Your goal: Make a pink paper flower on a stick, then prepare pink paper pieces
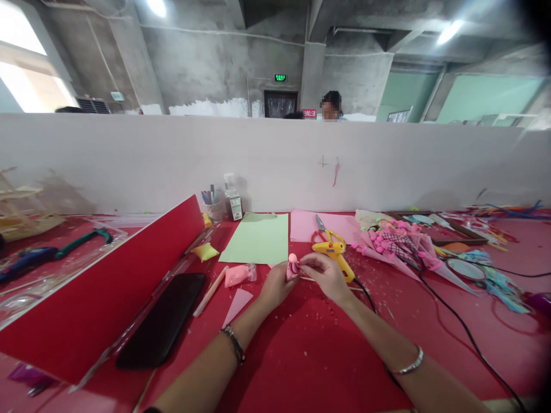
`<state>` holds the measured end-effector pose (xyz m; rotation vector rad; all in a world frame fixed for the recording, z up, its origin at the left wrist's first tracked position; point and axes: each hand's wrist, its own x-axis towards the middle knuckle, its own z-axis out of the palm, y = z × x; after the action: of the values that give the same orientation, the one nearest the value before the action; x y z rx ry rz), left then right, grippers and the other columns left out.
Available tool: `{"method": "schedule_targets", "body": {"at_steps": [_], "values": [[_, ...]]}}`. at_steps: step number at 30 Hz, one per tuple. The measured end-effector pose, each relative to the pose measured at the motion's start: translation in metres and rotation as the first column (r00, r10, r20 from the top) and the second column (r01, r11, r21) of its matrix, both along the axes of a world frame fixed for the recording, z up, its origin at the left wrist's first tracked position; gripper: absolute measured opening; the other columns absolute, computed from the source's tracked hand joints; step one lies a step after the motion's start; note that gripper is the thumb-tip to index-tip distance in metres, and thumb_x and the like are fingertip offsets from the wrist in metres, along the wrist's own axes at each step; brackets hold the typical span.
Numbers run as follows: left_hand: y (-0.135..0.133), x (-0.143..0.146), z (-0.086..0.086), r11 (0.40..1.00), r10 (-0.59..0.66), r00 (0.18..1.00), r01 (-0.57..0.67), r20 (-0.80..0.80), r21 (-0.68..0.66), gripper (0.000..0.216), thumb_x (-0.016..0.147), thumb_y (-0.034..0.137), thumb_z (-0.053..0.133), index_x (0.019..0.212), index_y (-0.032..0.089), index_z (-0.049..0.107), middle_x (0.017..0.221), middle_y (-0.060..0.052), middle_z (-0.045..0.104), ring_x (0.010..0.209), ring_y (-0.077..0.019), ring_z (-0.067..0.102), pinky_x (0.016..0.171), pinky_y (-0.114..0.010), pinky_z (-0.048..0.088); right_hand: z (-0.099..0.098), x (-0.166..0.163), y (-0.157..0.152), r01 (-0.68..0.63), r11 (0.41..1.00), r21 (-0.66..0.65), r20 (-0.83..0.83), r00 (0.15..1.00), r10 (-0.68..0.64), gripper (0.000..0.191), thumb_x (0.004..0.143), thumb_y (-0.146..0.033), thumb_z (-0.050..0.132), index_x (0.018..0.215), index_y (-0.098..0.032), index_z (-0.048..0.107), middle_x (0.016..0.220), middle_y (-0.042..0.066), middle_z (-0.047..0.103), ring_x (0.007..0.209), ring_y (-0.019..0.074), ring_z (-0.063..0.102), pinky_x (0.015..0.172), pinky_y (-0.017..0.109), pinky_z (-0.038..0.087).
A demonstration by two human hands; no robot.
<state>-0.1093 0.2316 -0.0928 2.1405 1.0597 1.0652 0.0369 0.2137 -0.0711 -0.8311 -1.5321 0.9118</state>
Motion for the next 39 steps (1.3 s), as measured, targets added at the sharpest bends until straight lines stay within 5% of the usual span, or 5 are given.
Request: {"method": "schedule_targets", "body": {"at_steps": [17,39], "values": [[0.0005,-0.0009,-0.0014,0.998,-0.016,0.999,0.019,-0.040,0.060,0.014,0.076,0.017,0.044,0.079,0.013,0.057,0.076,-0.003,0.060,0.067,-0.0129,0.051,0.061,-0.021,0.038,-0.0008,0.0030,-0.0042,0.057,0.968,0.243,0.201,0.974,-0.108,0.009,0.073,-0.023,0.058,0.079,-0.019,0.063,0.077,0.004,0.060,0.075,0.0159,0.056,0.068,0.028,0.045],[-0.0053,-0.0035,0.0018,0.987,0.096,0.957,-0.055,-0.275,0.152,0.018,0.079,0.026,0.044,0.089,0.019,0.058,0.087,-0.004,0.062,0.075,-0.0150,0.056,0.062,-0.020,0.040,-0.0017,0.0050,-0.0057,0.029,0.969,0.245,0.249,0.964,-0.092,0.006,0.075,-0.021,0.054,0.076,-0.018,0.059,0.075,0.003,0.057,0.072,0.0146,0.054,0.063,0.026,0.046]]}}
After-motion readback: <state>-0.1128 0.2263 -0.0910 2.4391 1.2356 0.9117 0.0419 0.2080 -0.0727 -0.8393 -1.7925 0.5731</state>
